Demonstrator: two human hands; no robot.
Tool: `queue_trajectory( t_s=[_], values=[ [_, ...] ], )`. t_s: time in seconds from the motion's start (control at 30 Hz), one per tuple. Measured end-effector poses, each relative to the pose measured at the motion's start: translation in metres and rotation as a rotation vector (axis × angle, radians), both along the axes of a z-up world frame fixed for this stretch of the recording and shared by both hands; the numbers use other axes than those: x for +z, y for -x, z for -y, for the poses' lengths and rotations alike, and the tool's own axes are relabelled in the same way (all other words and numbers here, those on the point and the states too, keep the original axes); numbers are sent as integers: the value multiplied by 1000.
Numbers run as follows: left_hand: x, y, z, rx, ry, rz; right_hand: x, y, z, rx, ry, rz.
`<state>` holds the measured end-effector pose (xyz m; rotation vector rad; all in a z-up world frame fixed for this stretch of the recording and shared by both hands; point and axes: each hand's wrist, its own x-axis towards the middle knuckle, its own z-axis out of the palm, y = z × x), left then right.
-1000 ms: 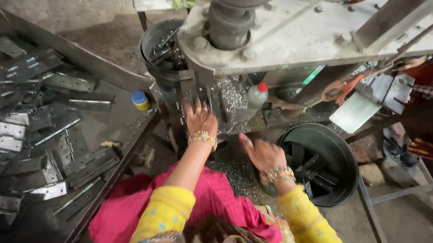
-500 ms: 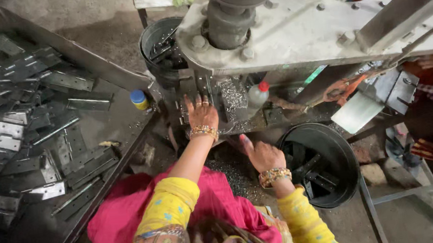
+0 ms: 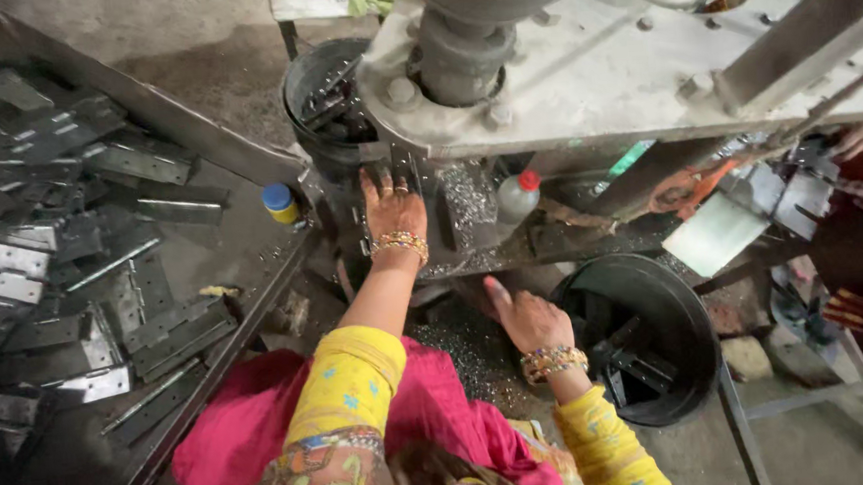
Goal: The person is operating a punch press to manufacture metal hinges. They pick up a raw metal hinge component, place it into the press, activate the machine to punch or bend the part, and then discard the finished piece into a bin.
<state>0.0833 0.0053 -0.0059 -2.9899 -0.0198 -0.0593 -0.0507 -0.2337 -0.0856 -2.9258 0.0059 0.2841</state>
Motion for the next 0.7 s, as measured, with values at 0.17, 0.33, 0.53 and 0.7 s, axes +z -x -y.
queue_trajectory(
  t_s=[0.17, 0.33, 0.53, 0.7],
  values=[
    [-23, 3, 6, 28, 79, 67, -59, 46, 12, -130, -148, -92],
    [-24, 22, -9, 2, 182, 199, -44, 50, 21, 80, -101, -77],
    [10, 87, -103, 124, 504, 306, 54, 38, -2, -135, -529, 392],
    [-1, 70, -258, 380, 103, 111, 118, 10, -22, -39, -583, 658]
  ],
)
